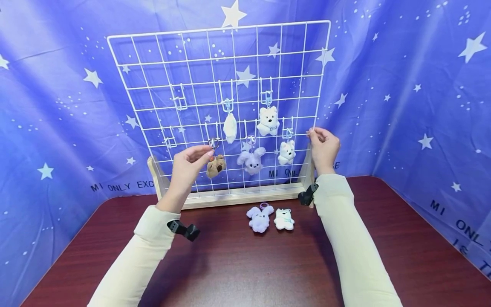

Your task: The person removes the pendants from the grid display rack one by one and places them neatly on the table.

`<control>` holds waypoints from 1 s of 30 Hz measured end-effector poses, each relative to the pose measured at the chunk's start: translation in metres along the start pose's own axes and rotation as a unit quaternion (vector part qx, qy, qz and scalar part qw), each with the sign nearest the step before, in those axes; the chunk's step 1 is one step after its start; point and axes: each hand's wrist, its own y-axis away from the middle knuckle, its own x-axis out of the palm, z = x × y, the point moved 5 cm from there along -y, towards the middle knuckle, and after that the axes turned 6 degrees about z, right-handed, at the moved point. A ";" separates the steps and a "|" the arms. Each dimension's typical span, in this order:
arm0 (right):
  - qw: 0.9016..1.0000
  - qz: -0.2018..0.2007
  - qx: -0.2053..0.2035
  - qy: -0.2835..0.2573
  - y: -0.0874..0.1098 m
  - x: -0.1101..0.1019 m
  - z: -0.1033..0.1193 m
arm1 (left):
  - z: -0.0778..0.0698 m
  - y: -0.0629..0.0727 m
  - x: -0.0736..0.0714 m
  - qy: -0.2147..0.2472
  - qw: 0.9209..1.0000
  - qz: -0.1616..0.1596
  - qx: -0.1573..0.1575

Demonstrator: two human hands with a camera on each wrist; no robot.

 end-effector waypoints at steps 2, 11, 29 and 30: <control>1.000 -0.001 0.002 0.004 -0.002 -0.001 -0.004 | 0.002 -0.003 -0.005 0.001 1.000 -0.025 0.003; 0.999 -0.010 -0.001 0.031 -0.013 -0.004 -0.026 | 0.023 -0.015 -0.017 -0.032 0.997 -0.071 -0.004; 1.000 0.002 0.004 0.003 -0.002 0.000 -0.002 | 0.040 -0.027 0.002 0.015 0.999 -0.041 -0.032; 1.000 0.001 0.004 0.006 -0.002 -0.001 -0.003 | 0.040 -0.027 0.003 0.018 0.998 -0.043 -0.032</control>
